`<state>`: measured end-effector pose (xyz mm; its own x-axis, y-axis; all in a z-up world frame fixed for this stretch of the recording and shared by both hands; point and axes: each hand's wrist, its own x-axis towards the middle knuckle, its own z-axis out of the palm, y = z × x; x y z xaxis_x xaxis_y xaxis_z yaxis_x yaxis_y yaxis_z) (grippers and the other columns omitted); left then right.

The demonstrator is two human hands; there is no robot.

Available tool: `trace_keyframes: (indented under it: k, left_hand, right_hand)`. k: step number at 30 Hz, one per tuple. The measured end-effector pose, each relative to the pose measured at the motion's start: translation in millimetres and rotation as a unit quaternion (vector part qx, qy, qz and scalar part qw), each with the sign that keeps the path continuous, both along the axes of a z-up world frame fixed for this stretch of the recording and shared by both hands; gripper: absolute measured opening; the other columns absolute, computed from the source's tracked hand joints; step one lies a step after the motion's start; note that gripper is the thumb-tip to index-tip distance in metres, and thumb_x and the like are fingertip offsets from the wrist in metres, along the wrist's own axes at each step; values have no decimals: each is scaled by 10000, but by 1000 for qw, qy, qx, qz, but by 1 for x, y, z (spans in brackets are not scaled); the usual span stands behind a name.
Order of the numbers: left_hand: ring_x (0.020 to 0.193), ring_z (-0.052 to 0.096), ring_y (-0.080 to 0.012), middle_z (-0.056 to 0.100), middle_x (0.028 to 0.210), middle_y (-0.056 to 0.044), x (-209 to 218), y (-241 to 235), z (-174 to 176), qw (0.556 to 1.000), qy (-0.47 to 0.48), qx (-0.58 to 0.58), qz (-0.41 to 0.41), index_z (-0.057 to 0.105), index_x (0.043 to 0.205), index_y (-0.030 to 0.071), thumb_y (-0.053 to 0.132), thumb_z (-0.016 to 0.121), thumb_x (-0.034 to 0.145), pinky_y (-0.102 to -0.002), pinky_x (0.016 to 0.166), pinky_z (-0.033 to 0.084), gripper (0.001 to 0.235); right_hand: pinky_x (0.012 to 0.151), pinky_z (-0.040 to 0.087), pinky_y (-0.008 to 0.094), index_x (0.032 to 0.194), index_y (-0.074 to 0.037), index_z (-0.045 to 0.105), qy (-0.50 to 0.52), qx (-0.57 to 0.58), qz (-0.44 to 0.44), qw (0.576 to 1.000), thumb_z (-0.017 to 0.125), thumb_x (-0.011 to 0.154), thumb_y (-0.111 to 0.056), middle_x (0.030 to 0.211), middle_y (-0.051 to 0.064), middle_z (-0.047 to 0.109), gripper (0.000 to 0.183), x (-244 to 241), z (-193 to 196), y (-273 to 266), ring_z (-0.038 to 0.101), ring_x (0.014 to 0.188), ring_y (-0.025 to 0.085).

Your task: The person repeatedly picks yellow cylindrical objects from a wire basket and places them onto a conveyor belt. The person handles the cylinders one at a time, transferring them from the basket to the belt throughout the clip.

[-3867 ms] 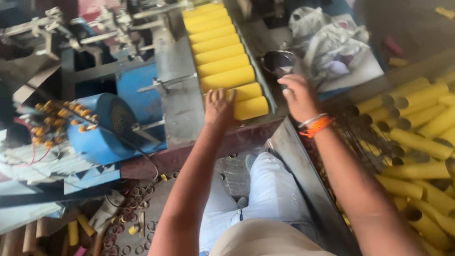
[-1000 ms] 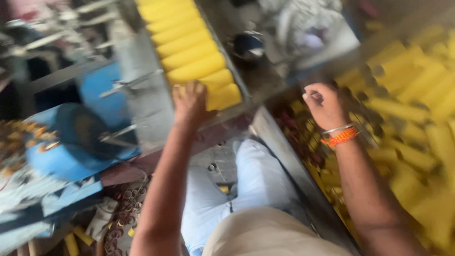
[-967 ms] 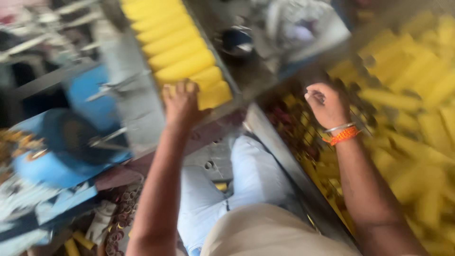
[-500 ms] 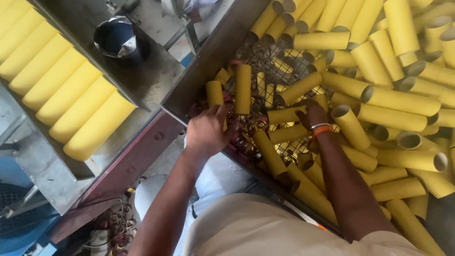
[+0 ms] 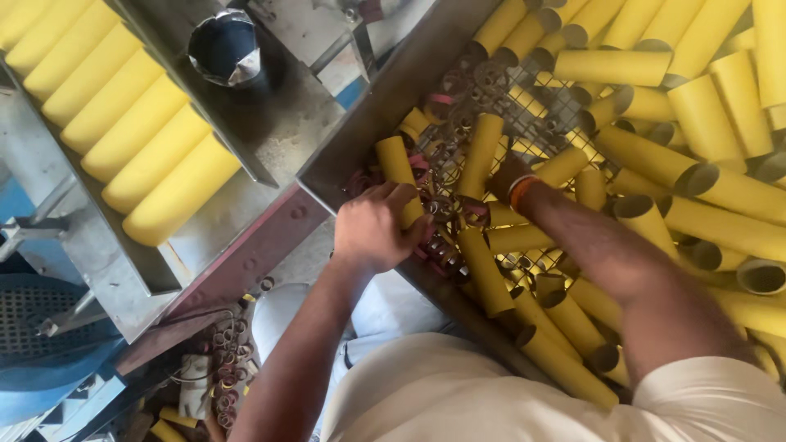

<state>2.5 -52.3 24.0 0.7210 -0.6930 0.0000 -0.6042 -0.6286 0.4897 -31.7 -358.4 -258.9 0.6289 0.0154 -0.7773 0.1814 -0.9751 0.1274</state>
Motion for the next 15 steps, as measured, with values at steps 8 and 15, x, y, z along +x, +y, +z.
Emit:
trace_keyframes:
  k: [8, 15]
  left_hand:
    - [905, 712, -329, 713, 988, -109, -2, 5, -14, 998, -15, -57, -9, 691, 1160, 119, 408, 740, 890, -464, 756, 572, 398]
    - [887, 717, -344, 711, 1032, -163, -2, 5, -35, 982, -98, -157, -41, 698, 1124, 131, 343, 690, 898, -464, 740, 582, 310]
  right_hand:
    - [1037, 529, 435, 1468, -403, 523, 44, 66, 5, 997, 513, 1088, -366, 1351, 78, 702, 382, -13, -5, 39, 683, 1207, 274]
    - [1019, 534, 411, 1474, -488, 463, 3, 0, 29, 1000, 569, 998, -317, 1350, 63, 670, 517, -30, 54, 7, 644, 1215, 309]
